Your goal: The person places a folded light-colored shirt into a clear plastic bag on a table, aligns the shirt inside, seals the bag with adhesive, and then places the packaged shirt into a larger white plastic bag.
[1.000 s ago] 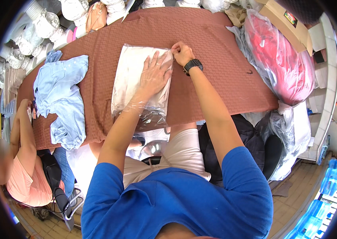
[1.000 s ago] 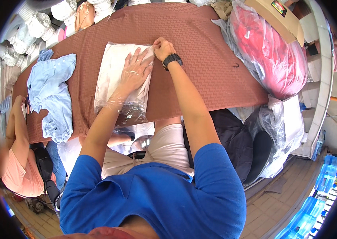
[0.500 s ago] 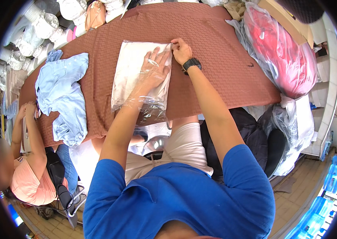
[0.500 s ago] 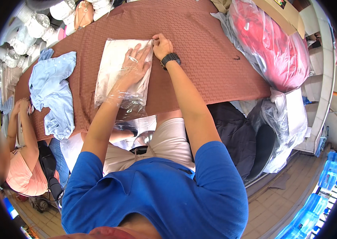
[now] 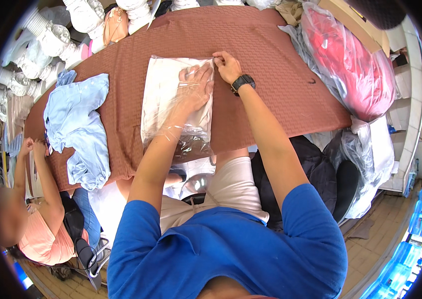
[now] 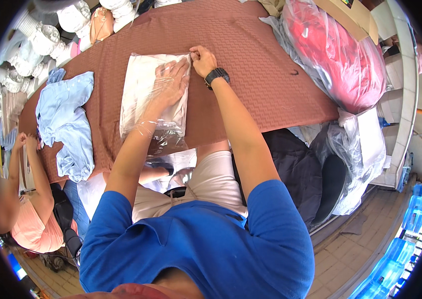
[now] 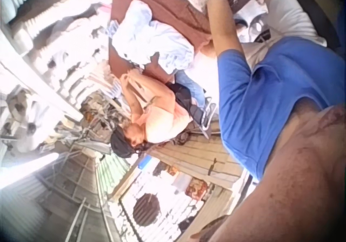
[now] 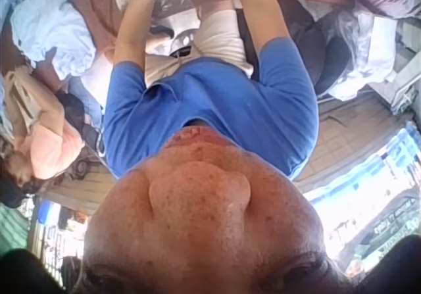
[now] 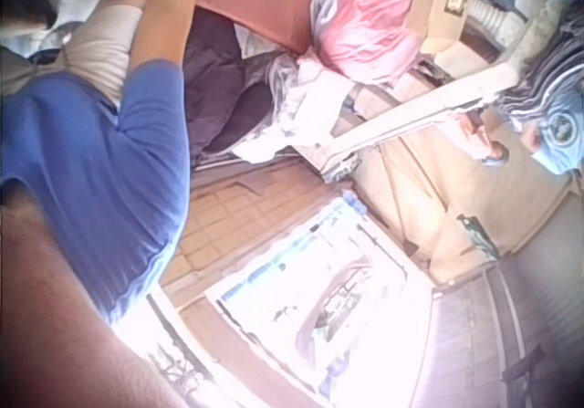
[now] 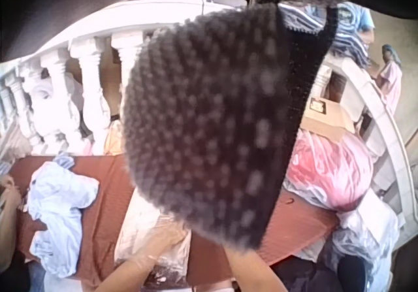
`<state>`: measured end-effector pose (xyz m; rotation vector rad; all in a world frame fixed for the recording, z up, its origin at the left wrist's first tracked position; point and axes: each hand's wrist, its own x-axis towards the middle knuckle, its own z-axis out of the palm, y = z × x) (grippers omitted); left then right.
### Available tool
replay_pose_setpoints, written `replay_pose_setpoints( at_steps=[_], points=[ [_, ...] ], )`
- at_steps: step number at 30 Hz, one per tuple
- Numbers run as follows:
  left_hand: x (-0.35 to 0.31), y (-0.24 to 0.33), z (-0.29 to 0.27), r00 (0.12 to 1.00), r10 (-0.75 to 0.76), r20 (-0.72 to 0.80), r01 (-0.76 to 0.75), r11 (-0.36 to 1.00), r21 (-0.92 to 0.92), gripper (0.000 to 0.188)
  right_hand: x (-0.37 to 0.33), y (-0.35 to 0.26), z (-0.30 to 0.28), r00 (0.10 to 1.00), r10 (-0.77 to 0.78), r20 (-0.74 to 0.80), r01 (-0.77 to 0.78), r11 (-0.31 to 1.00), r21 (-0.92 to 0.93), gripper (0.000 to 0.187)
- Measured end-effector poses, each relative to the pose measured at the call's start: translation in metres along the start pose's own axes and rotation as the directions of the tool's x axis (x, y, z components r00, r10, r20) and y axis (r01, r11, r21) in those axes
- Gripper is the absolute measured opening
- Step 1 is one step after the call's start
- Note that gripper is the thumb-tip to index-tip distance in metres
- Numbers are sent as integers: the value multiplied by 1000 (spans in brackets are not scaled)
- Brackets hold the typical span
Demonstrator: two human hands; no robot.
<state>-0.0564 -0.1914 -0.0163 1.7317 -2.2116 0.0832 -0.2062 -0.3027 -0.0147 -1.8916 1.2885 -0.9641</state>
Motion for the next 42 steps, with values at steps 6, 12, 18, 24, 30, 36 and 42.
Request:
replay_pose_setpoints(
  at_steps=[6, 12, 18, 24, 30, 36, 42],
  points=[
    [10, 11, -4, 998, 27, 49, -34, 988, 148, 58, 0, 9, -7, 998, -57, 9, 57, 997, 45, 21],
    [6, 8, 2, 992, 103, -66, -101, 994, 39, 59, -7, 13, -8, 995, -97, -18, 98, 994, 47, 23],
    [8, 10, -5, 996, 62, 67, -68, 993, 96, 55, -15, 7, 2, 986, -137, -94, 136, 991, -13, 13],
    [-3, 5, 0, 989, 69, -131, -72, 997, -17, 49, -12, 7, 6, 973, -191, -128, 182, 980, -77, 16],
    [-52, 6, -18, 994, 94, -61, -94, 996, 4, 52, -3, 12, 2, 984, -174, -28, 170, 979, -112, 20],
    [-124, 25, -44, 984, 170, 57, -172, 985, 27, 55, -1, 20, 1, 988, -154, 15, 155, 973, -170, 21],
    [-115, 43, -52, 984, 99, 148, -99, 995, -10, 64, -14, 10, -9, 992, -126, 13, 126, 973, -196, 29]
  ],
)
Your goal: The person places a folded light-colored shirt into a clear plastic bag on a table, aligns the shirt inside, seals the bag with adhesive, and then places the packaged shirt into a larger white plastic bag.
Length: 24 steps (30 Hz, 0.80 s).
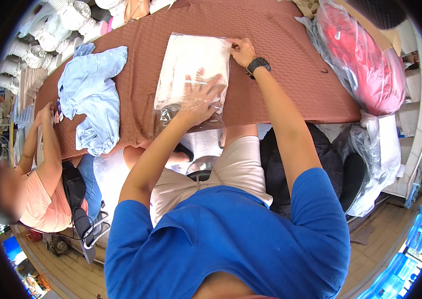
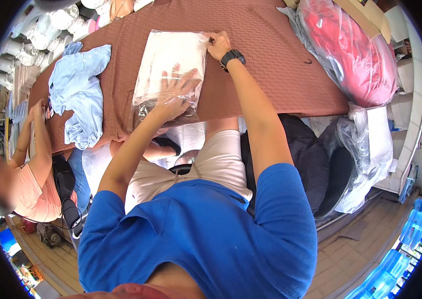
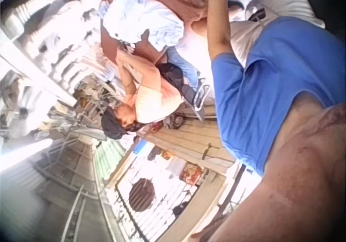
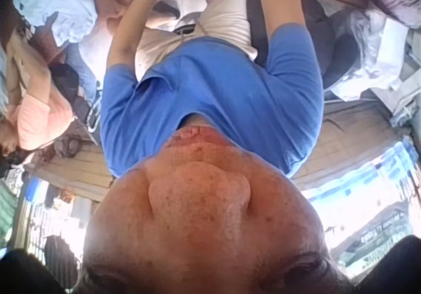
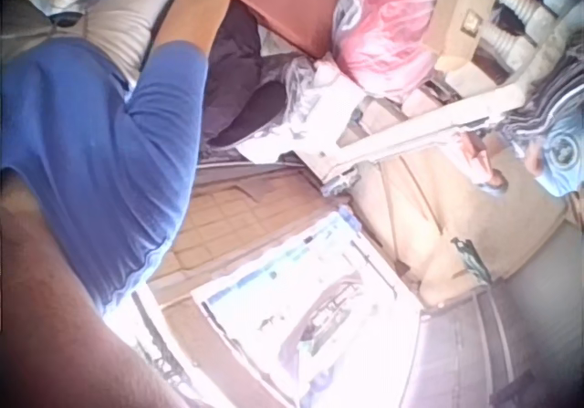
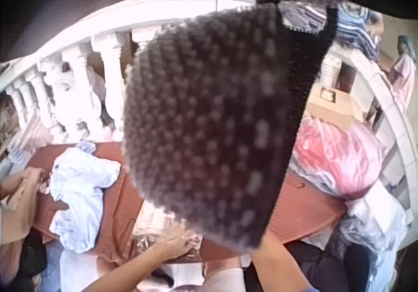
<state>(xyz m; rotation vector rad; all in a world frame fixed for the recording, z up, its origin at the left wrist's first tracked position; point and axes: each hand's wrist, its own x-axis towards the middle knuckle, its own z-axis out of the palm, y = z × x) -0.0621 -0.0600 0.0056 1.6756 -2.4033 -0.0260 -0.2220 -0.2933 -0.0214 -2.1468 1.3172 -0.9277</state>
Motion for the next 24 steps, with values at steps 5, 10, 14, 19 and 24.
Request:
replay_pose_setpoints(
  at_steps=[5, 10, 14, 19, 24],
  points=[
    [-17, -10, 8, 996, 13, -84, -24, 991, -128, 72, -75, -42, -14, 986, -9, 168, -2, 998, 69, 29],
    [-21, -16, 13, 995, 75, -69, -78, 996, -45, 64, -194, -104, -40, 990, 1, 141, -27, 982, 185, 45],
    [-18, -25, 15, 991, 120, -64, -115, 990, 83, 59, -223, -106, -9, 1000, -22, -21, 24, 994, 108, 54],
    [-31, -24, -1, 981, 74, -180, -93, 991, -99, 67, -230, -111, 6, 997, -18, -69, 18, 1000, -12, 52],
    [-49, -39, -7, 992, -18, -123, 22, 999, 37, 73, -235, -111, 3, 998, -16, -54, 18, 1000, 24, 50]
  ],
)
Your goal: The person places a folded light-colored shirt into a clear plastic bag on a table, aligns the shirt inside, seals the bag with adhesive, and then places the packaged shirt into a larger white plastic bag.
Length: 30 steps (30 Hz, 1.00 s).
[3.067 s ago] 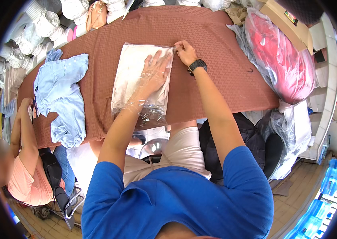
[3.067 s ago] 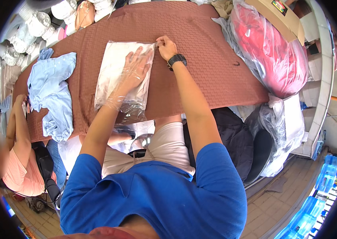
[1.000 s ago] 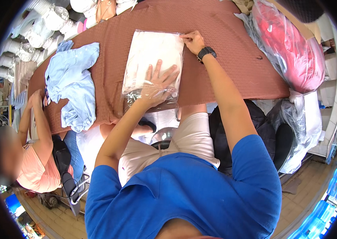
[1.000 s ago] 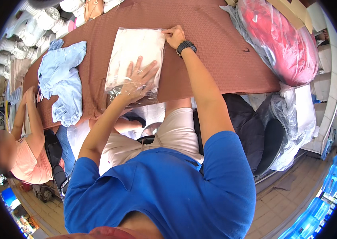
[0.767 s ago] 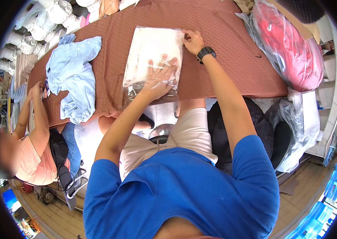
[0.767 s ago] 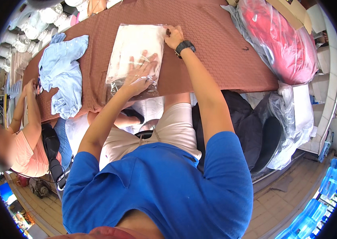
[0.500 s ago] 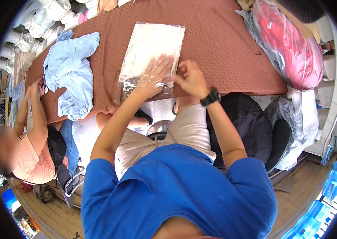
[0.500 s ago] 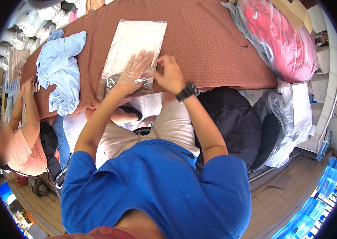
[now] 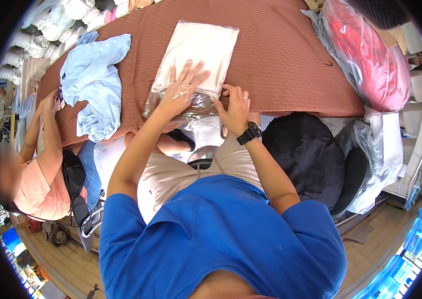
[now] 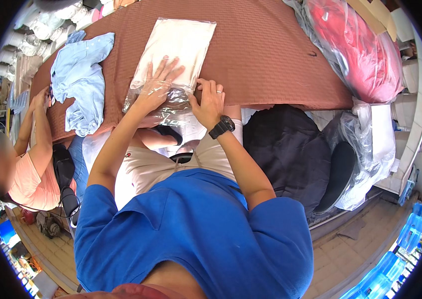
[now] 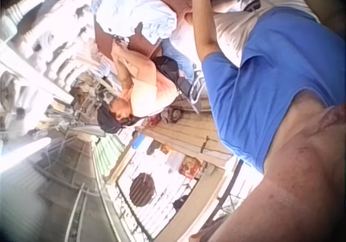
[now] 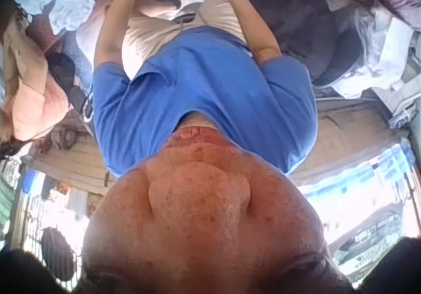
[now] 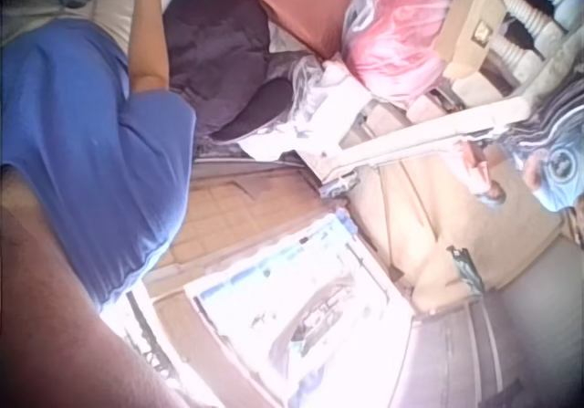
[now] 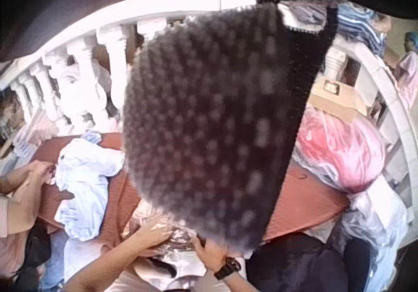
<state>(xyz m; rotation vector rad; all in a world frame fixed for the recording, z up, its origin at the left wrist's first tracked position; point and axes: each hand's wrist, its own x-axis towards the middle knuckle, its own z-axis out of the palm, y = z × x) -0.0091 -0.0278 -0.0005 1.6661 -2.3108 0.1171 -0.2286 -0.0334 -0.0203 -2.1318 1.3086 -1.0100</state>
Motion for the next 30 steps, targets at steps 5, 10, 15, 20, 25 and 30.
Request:
replay_pose_setpoints(
  at_steps=[5, 10, 15, 20, 25, 30],
  points=[
    [-4, -7, -3, 999, 44, 32, -45, 998, 43, 81, 9, 8, 5, 998, 70, 0, -69, 988, 141, 41],
    [-1, -8, 6, 996, -40, -82, 41, 999, 9, 87, 80, 37, 1, 982, 154, -109, -150, 988, 45, 25],
    [-9, -20, 9, 961, -277, -12, 275, 949, 153, 87, 112, 26, -19, 957, 227, 182, -202, 969, -146, 27],
    [-15, -30, 9, 922, -366, -130, 362, 931, -50, 83, 38, -34, -7, 935, 148, 324, -146, 989, -29, 53],
    [10, 31, 17, 855, -508, -102, 509, 861, -17, 89, 20, -25, 17, 996, 74, -50, -82, 983, -162, 62],
    [-40, 71, 25, 933, -257, -251, 254, 966, -44, 64, 34, 17, -17, 992, 19, -127, -43, 981, -190, 51]
  ],
)
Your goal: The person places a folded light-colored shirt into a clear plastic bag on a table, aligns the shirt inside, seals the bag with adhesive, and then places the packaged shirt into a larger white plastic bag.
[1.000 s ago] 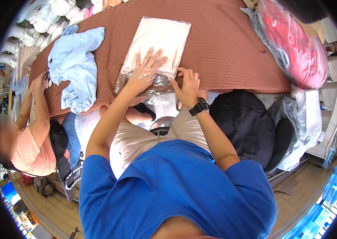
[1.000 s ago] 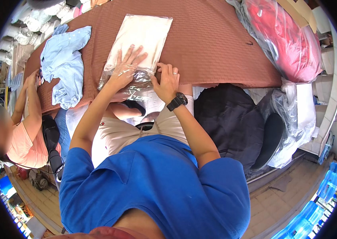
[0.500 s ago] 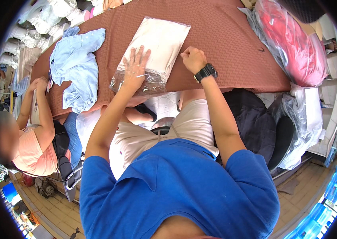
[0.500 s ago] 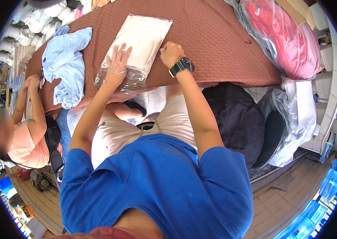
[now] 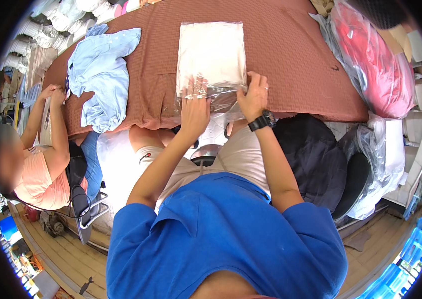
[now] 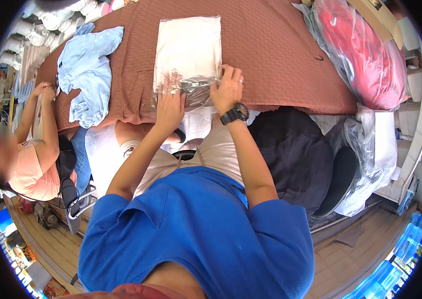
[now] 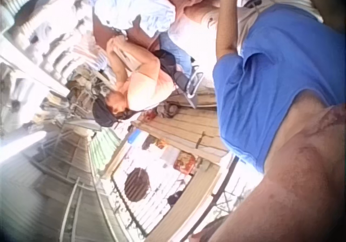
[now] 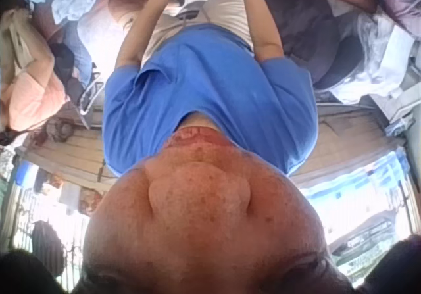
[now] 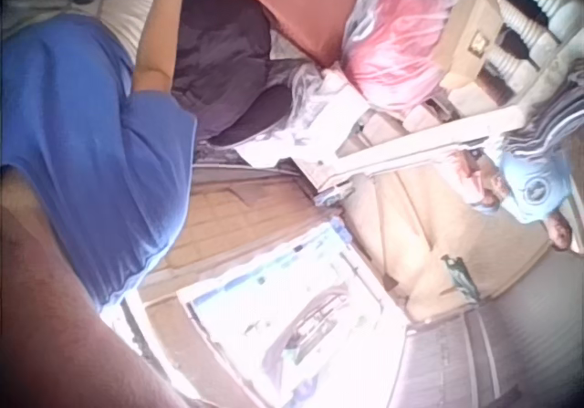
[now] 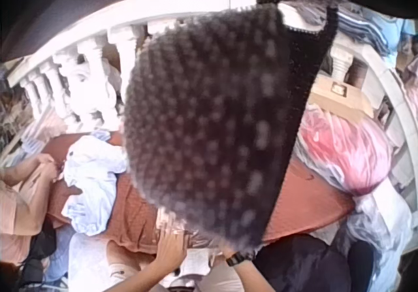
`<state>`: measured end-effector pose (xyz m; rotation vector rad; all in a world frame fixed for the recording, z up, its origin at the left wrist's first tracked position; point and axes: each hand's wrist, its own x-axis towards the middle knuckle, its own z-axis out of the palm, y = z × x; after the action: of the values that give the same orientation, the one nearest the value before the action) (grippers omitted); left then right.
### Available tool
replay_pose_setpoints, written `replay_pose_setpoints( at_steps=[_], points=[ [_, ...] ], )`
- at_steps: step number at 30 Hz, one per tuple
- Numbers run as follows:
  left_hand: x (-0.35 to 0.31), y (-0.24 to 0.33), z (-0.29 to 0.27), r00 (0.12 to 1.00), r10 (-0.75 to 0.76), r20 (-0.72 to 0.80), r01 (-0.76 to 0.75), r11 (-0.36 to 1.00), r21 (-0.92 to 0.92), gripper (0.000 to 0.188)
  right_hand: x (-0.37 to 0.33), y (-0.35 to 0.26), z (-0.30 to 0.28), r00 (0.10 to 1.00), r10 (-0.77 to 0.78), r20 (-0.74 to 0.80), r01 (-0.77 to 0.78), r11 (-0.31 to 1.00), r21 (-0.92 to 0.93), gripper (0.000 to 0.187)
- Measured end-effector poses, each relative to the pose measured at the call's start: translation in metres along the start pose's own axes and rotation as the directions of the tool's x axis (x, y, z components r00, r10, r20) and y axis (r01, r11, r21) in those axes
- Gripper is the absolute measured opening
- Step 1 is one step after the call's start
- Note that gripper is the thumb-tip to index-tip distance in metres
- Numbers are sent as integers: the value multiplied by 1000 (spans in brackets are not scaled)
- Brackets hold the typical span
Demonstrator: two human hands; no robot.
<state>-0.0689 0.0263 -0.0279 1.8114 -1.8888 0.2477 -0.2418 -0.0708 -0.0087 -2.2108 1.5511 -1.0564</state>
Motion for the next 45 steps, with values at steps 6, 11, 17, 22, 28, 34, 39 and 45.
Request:
replay_pose_setpoints(
  at_steps=[6, 11, 17, 22, 28, 34, 39, 45],
  points=[
    [-32, -16, -56, 967, -192, -170, 140, 950, -279, 38, -41, -41, -31, 967, -213, 141, 190, 969, 160, 32],
    [-12, -27, -54, 934, -332, -128, 236, 848, -475, 28, -70, -74, 17, 879, -460, 123, 426, 875, 230, 39],
    [-9, -41, -40, 923, -364, -129, 226, 780, -583, 14, -66, -80, 29, 851, -454, 263, 443, 890, 105, 52],
    [-8, -35, -39, 901, -401, -164, 206, 730, -652, 12, -50, -79, 40, 850, -461, 255, 447, 887, 112, 49],
    [-14, -37, -32, 886, -420, -195, 199, 727, -657, 11, -44, -78, 46, 839, -483, 250, 455, 875, 164, 45],
    [-15, -38, -32, 876, -455, -159, 241, 701, -672, 10, -46, -79, 50, 842, -479, 248, 469, 877, 103, 47],
    [-11, -34, -32, 843, -506, -183, 238, 655, -717, 11, -48, -81, 52, 847, -467, 255, 463, 883, 82, 46],
    [-14, -41, -28, 842, -521, -139, 263, 622, -737, 11, -45, -82, 54, 846, -467, 256, 459, 883, 95, 44]
  ],
)
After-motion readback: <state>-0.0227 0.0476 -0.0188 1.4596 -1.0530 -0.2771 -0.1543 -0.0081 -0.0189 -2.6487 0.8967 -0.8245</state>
